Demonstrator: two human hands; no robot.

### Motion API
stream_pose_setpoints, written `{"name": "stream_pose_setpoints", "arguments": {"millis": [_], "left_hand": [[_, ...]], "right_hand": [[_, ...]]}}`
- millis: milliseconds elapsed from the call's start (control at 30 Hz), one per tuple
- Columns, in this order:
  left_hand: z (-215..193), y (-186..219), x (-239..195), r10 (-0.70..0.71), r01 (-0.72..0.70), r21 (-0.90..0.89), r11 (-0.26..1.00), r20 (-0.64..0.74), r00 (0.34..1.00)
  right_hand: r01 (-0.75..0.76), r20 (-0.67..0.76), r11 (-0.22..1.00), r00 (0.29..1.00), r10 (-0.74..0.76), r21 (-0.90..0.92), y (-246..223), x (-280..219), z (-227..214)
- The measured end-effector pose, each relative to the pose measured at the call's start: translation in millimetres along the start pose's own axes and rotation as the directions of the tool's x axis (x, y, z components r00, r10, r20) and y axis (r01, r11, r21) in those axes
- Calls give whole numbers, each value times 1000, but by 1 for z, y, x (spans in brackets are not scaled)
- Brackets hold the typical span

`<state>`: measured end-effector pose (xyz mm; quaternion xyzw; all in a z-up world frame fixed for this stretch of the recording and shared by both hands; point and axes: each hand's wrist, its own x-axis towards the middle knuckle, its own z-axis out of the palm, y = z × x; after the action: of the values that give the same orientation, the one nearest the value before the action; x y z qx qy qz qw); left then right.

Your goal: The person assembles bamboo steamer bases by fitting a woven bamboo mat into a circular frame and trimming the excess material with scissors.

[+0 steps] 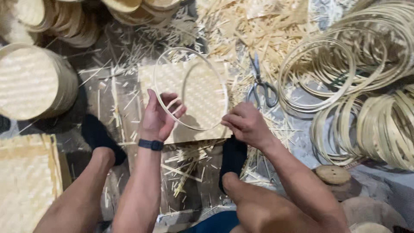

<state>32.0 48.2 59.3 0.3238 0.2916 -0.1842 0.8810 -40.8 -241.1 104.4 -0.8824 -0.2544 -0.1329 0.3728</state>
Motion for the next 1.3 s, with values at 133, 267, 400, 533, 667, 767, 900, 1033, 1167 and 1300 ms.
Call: {"name": "stream_pose_setpoints", "arguments": {"millis": [133,267,400,533,667,767,900,1033,1167,1300], "left_hand": [[-21,5,14,-15,18,-186,982,16,1000],[-57,9,19,3,14,-192,981,86,996],[-65,13,14,-58,59,-5,998,86,995],[-63,14,1,-123,123,28,992,8,992],[-68,21,5,-153,152,96,984,0,988],[-73,29,9,-165,175,91,980,-110,980],[-65,33,3,-135,143,124,982,-71,988],[-47,35,-9,-133,160,352,922,-98,986],[-32,37,-1,-253,251,479,841,-62,965],[-29,40,8,-165,198,517,832,-110,980]], "right_hand": [[-26,53,1000,998,26,5,11,-11,29],[-423,-169,901,886,433,93,37,-17,43],[-603,161,293,585,795,741,75,4,43],[-563,483,-146,514,709,813,88,10,48],[-546,566,-273,491,662,792,84,7,54],[-613,515,-172,442,734,771,78,4,53],[-555,552,-230,527,646,799,72,10,47],[-674,589,-154,482,649,722,73,23,42],[-750,676,-187,421,604,634,72,27,41],[-797,729,-203,376,572,570,70,28,39]]}}
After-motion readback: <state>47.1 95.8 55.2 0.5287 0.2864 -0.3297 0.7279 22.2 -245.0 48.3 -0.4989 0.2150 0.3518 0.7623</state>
